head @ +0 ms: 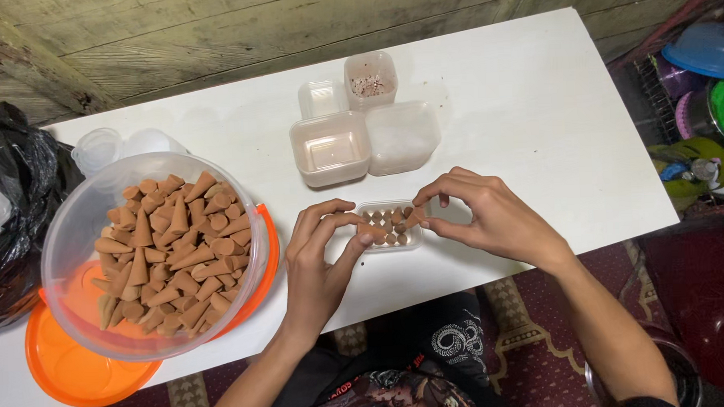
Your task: The person picks small brown cone-shaped clay pieces from a large transparent container and places them one by one into a small rectangular plastic container. The person continues this process, filling the small container with the clay pieces.
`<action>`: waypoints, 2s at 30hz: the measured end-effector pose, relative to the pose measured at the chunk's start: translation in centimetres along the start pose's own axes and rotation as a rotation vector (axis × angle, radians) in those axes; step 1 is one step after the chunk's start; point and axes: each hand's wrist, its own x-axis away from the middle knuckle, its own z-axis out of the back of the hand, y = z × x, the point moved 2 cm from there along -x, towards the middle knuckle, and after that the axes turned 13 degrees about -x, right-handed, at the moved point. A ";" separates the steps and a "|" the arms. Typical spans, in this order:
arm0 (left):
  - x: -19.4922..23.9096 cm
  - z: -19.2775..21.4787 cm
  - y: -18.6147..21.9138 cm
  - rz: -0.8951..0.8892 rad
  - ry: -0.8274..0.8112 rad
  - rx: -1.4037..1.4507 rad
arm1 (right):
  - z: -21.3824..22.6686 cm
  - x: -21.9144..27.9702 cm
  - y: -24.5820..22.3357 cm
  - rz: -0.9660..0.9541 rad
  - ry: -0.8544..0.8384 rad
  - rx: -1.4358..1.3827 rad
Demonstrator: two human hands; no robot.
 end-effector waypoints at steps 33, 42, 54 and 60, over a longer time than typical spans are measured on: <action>1.4 -10.7 -7.0 0.025 0.083 -0.116 | -6.0 -1.2 6.2 -0.041 -0.299 0.713; 1.6 -10.7 -7.1 0.037 0.066 -0.111 | -6.0 -1.6 5.5 -0.068 -0.279 0.692; 0.5 -7.0 -5.0 0.034 0.063 -0.084 | -4.3 -0.4 2.6 0.115 -0.003 0.289; 0.1 -7.2 -4.3 0.042 0.063 -0.068 | -4.8 -0.6 1.9 0.206 0.036 0.213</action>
